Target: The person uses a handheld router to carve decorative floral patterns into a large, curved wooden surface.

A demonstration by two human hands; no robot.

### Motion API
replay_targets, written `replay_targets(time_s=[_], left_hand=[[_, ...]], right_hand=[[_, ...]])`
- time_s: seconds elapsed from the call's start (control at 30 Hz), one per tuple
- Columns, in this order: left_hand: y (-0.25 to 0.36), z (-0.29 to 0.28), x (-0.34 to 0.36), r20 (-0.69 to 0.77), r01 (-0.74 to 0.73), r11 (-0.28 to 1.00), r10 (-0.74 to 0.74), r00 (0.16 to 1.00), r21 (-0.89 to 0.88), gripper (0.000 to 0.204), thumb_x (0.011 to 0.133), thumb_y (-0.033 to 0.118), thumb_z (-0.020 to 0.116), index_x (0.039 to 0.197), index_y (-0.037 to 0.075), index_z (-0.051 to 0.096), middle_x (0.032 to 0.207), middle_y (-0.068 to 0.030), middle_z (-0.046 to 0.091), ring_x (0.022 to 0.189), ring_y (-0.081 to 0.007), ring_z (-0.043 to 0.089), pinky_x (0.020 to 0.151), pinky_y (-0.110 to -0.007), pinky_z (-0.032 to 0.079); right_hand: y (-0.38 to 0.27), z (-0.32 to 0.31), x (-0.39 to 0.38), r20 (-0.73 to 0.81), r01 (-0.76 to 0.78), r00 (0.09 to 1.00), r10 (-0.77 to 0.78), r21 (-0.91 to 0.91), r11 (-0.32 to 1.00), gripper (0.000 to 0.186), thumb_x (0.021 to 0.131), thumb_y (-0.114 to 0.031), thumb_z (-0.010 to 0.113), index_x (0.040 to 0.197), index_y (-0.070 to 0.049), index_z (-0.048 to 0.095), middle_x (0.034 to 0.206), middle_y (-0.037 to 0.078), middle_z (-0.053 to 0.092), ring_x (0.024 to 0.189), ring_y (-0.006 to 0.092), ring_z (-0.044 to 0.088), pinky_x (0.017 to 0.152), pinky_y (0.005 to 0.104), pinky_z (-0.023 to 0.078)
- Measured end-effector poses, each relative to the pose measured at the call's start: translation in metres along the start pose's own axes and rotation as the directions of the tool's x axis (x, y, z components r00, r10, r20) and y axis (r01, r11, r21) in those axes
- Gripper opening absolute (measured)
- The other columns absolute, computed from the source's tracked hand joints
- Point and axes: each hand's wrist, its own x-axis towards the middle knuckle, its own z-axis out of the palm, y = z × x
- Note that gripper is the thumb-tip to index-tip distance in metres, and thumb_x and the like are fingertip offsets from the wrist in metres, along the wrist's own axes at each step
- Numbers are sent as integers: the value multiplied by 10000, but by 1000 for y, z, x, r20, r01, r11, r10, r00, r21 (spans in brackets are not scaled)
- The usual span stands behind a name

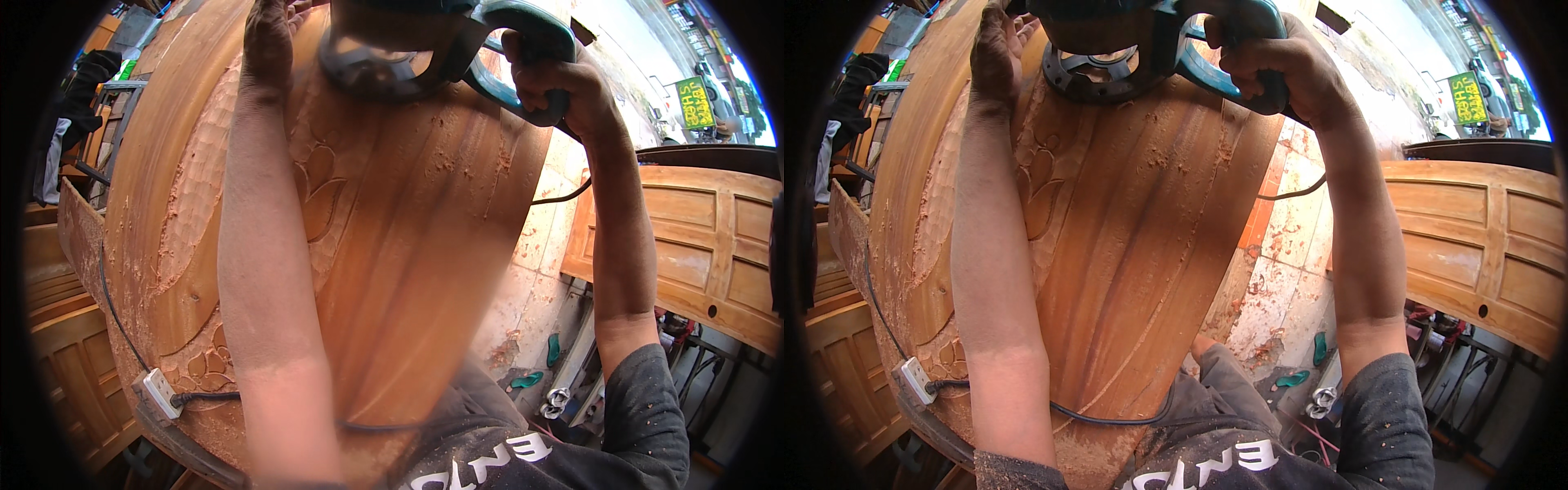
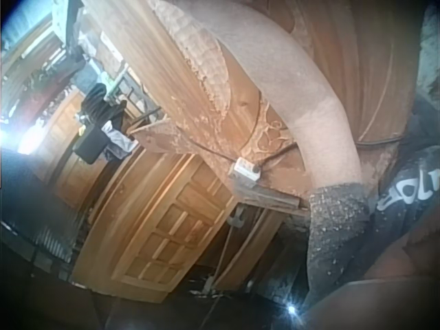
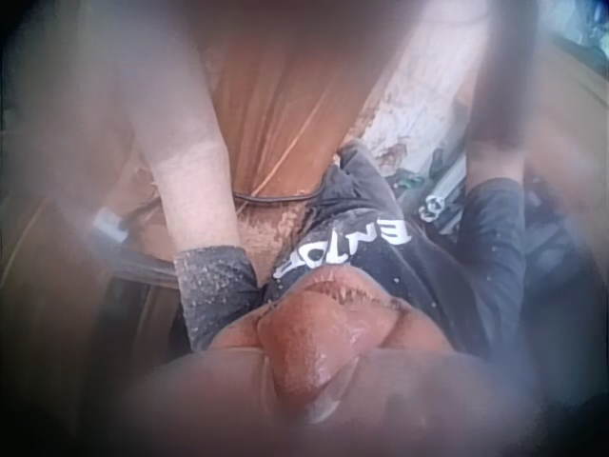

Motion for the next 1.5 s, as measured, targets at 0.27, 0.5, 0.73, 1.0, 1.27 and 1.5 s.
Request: replay_targets(time_s=[0.27, 0.5, 0.73, 1.0, 1.27, 1.5], left_hand=[[-2, -4, -2, -7, -6, 1000, 6, 1000, 4, 715, 1094, 535, 415, 1604, 39, 347, 1646, -124, 377, 1447, -240, 418, 1186, -442, 317], [2, -1, -6, -13, 19, 999, -19, 1000, -30, 705, 1094, 521, 426, 1602, 39, 351, 1645, -123, 376, 1453, -236, 411, 1193, -439, 306], [0, -7, -8, -13, -12, 1000, 12, 1000, -9, 702, 1094, 522, 428, 1601, 42, 355, 1642, -118, 383, 1426, -230, 434, 1179, -433, 321], [0, -3, -6, 42, 38, 997, -35, 998, -64, 635, 1099, 487, 453, 1589, 86, 405, 1508, -39, 514, 1300, -166, 529, 1139, -401, 375], [14, -2, -10, 10, 28, 997, -27, 1000, -66, 543, 1117, 434, 442, 1558, 118, 457, 1464, -13, 550, 1270, -148, 541, 1119, -386, 388], [10, 6, -16, -16, 62, 997, -62, 998, -51, 543, 1109, 468, 452, 1532, 129, 490, 1444, -7, 566, 1268, -141, 538, 1125, -403, 377]], right_hand=[[1, -2, 0, 56, 2, 998, 0, -34, 999, 402, 766, -117, 696, 1138, 19, 635, 714, 32, 561, 555, 118, 510, 562, 271, 425], [4, -5, -1, 63, 20, 998, -23, 46, 999, 321, 811, -99, 710, 1110, 6, 665, 685, 25, 585, 564, 98, 553, 551, 247, 425], [-2, 0, -4, 84, 46, 995, -47, 22, 999, 321, 797, -91, 718, 1101, 0, 673, 689, 26, 593, 568, 102, 562, 550, 253, 428], [3, -1, -6, 48, 28, 998, -29, 16, 999, 319, 788, -105, 726, 1087, -5, 677, 682, 24, 589, 554, 105, 552, 548, 253, 422], [0, 2, -6, 82, 45, 996, -44, 0, 999, 327, 787, -118, 721, 1090, -2, 676, 683, 27, 585, 547, 104, 541, 540, 253, 411], [5, -3, -9, 64, 24, 998, -26, 25, 999, 319, 786, -113, 719, 1083, -4, 678, 639, 19, 558, 547, 100, 542, 539, 249, 406]])
